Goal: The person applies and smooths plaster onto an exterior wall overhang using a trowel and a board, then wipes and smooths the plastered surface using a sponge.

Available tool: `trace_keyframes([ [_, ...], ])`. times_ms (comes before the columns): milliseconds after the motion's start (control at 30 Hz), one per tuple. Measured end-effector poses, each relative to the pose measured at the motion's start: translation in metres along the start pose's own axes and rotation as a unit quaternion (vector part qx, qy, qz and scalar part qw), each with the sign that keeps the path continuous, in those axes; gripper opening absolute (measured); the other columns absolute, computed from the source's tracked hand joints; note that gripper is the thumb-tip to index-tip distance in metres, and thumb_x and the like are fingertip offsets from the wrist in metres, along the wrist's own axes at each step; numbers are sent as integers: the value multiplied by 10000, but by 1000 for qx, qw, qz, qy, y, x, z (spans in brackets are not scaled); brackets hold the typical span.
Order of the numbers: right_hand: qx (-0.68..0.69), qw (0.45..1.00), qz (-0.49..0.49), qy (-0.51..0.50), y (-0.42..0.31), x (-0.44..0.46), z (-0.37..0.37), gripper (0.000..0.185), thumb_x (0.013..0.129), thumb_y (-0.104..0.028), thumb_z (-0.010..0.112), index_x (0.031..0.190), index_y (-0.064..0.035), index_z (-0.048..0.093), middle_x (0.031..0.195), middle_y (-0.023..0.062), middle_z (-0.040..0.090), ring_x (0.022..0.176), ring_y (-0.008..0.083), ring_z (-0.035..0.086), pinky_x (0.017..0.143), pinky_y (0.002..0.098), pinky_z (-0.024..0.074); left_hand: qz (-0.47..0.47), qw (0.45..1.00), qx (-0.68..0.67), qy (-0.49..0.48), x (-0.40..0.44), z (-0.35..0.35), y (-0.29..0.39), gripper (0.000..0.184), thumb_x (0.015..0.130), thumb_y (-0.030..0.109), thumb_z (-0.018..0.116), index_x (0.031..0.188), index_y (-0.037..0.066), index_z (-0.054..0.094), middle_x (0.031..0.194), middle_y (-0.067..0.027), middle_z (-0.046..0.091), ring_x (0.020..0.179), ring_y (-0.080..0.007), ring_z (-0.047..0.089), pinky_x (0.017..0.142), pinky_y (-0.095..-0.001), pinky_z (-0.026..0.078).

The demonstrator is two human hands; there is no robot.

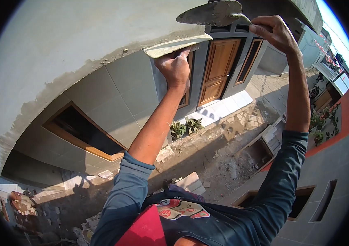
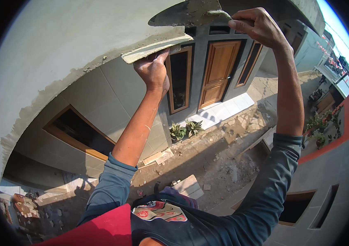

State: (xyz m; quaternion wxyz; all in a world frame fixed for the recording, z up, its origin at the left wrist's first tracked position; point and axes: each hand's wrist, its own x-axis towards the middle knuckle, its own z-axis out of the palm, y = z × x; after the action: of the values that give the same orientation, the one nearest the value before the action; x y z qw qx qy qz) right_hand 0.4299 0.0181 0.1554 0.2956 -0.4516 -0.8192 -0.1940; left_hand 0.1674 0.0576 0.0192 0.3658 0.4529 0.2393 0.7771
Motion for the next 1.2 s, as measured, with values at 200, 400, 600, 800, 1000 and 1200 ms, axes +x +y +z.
trace_keyframes([
  [200, -25, 999, -12, -37, -8, 23, 16, 387, 862, -395, 648, 953, -22, 694, 769, 92, 664, 660, 178, 624, 621, 315, 499, 6, 984, -180, 2, -4, 6, -5, 453, 658, -153, 677, 1079, -78, 529, 1104, -125, 570, 990, -219, 571, 945, -313, 439],
  [400, 109, 985, 105, 86, -11, -16, -18, 368, 860, -365, 668, 979, -18, 690, 683, 19, 596, 598, 72, 521, 541, 237, 425, 33, 981, -187, 30, 0, 1, -4, 505, 645, -176, 670, 1111, -69, 506, 1099, -138, 546, 1010, -231, 553, 988, -356, 419],
  [600, 172, 968, 139, 118, -20, -71, -7, 325, 883, -286, 647, 979, 24, 672, 676, 17, 569, 612, 75, 497, 561, 229, 392, 0, 983, -175, 62, 11, -60, 12, 555, 656, -246, 601, 1151, -38, 463, 1126, -127, 507, 1036, -208, 535, 948, -345, 468],
  [800, 188, 969, 116, 110, -65, -74, 32, 360, 893, -314, 637, 976, 34, 663, 665, 18, 553, 595, 82, 490, 538, 231, 381, 40, 977, -192, 79, 16, -133, 64, 475, 701, -198, 617, 1125, -9, 520, 1106, -123, 549, 1006, -228, 568, 869, -391, 519],
  [1000, 334, 924, 176, 62, -148, -70, 94, 391, 959, -341, 524, 926, 37, 616, 647, 19, 542, 564, 75, 483, 508, 237, 392, 48, 995, -51, 65, -9, -268, 79, 522, 791, -99, 579, 1272, 28, 422, 1233, -162, 504, 1100, -289, 543, 902, -519, 487],
  [1200, 674, 665, 281, 156, -224, -102, 204, 408, 991, -364, 435, 954, 12, 588, 687, 35, 555, 519, 97, 521, 463, 222, 431, -120, 985, -34, 120, -127, -383, 56, 509, 774, -62, 601, 1243, 20, 423, 1212, -145, 511, 1126, -294, 531, 884, -528, 491],
])
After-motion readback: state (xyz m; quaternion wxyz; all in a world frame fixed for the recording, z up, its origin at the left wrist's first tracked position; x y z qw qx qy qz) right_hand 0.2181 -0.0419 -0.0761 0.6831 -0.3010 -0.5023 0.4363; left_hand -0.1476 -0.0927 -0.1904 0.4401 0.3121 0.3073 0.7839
